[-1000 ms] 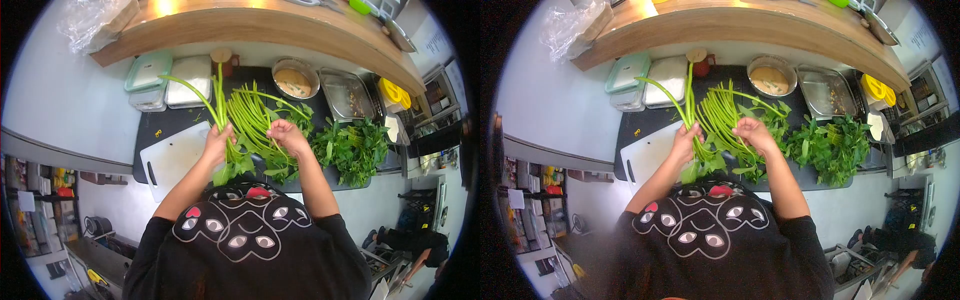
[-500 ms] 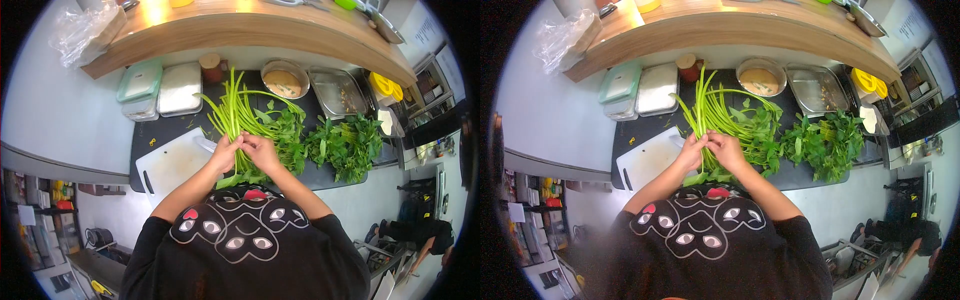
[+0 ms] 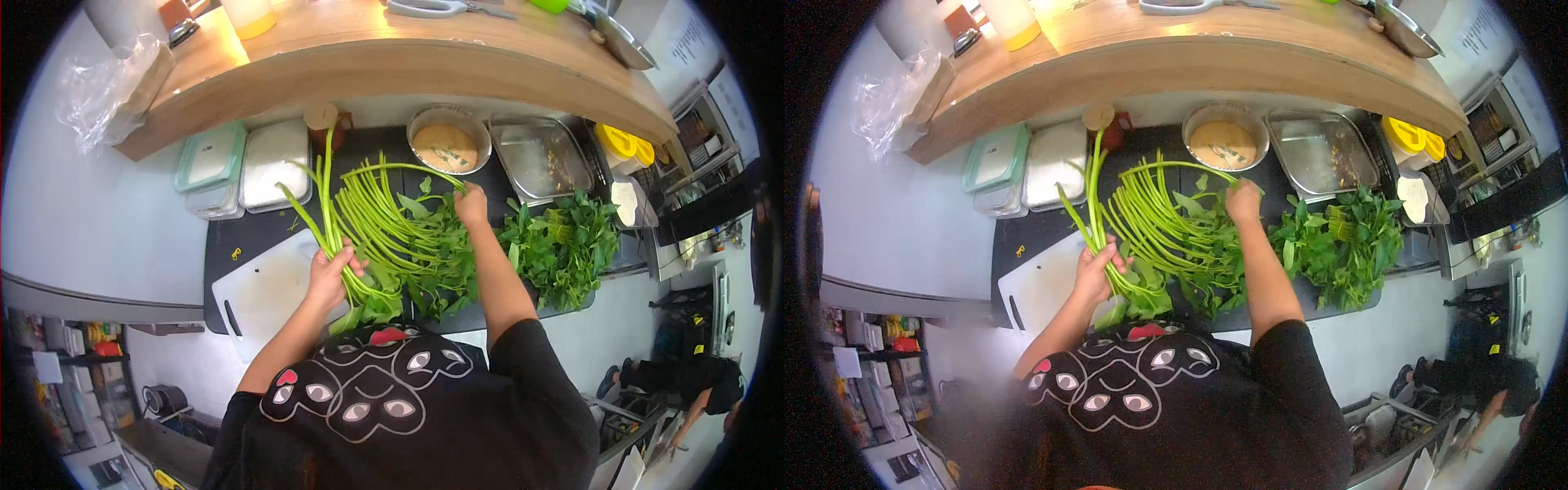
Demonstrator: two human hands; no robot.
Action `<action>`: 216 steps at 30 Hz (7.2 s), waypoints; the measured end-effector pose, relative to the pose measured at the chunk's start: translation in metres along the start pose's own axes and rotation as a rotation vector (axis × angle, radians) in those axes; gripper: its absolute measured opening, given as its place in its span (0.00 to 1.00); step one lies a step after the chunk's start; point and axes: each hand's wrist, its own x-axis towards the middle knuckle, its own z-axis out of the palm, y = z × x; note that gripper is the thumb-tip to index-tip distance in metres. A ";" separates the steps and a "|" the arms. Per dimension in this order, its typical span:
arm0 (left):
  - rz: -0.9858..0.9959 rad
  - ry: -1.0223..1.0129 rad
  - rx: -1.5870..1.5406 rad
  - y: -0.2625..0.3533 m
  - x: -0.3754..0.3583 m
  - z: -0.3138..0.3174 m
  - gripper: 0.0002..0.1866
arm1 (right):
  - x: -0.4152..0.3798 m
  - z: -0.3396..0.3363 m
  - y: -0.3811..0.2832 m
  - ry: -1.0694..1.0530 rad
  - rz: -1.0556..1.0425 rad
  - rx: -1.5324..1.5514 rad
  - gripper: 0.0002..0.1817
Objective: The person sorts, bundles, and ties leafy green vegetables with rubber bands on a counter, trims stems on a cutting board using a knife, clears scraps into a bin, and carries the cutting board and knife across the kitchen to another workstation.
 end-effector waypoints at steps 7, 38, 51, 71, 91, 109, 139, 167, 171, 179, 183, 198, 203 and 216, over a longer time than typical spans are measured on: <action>0.079 0.067 0.169 0.003 0.004 0.009 0.07 | 0.010 -0.007 0.001 -0.291 0.129 -0.051 0.15; 0.104 0.168 0.054 0.008 -0.004 0.025 0.09 | -0.184 -0.065 -0.181 -0.383 -0.596 0.500 0.24; 0.262 0.249 0.106 0.035 -0.012 -0.014 0.07 | -0.065 0.041 -0.063 -0.385 -0.290 0.133 0.15; 0.149 0.181 0.108 0.004 0.016 -0.006 0.08 | 0.003 -0.073 -0.085 -0.906 0.233 0.941 0.15; 0.207 -0.005 0.041 0.007 0.018 0.027 0.11 | -0.123 -0.078 -0.175 -0.876 0.137 1.174 0.13; 0.189 0.078 0.073 0.005 0.018 0.007 0.13 | -0.147 -0.054 -0.175 -0.273 -0.199 0.881 0.16; 0.297 0.238 0.237 0.066 -0.028 -0.064 0.12 | -0.137 0.040 -0.075 -0.788 -0.271 -0.215 0.30; 0.100 0.173 0.116 0.000 0.014 0.013 0.11 | -0.051 -0.110 -0.086 -0.909 0.039 1.045 0.16; 0.068 0.000 0.163 -0.003 0.019 0.032 0.11 | -0.068 -0.117 -0.117 -0.883 0.154 1.312 0.17; 0.128 -0.144 0.132 -0.004 0.016 0.040 0.14 | -0.074 -0.082 -0.148 -0.853 0.016 1.240 0.17; 0.134 -0.111 0.167 -0.004 0.019 0.032 0.13 | -0.075 -0.083 -0.156 -0.929 0.005 1.212 0.19; 0.263 -0.041 0.210 0.005 0.011 0.035 0.17 | -0.081 -0.079 -0.172 -0.905 0.041 1.109 0.16; 0.180 -0.075 0.269 0.013 0.006 0.037 0.16 | -0.077 -0.066 -0.163 -0.944 0.048 1.226 0.17; 0.006 0.008 0.187 0.007 0.013 0.018 0.14 | -0.057 -0.074 -0.160 -0.923 0.231 1.240 0.18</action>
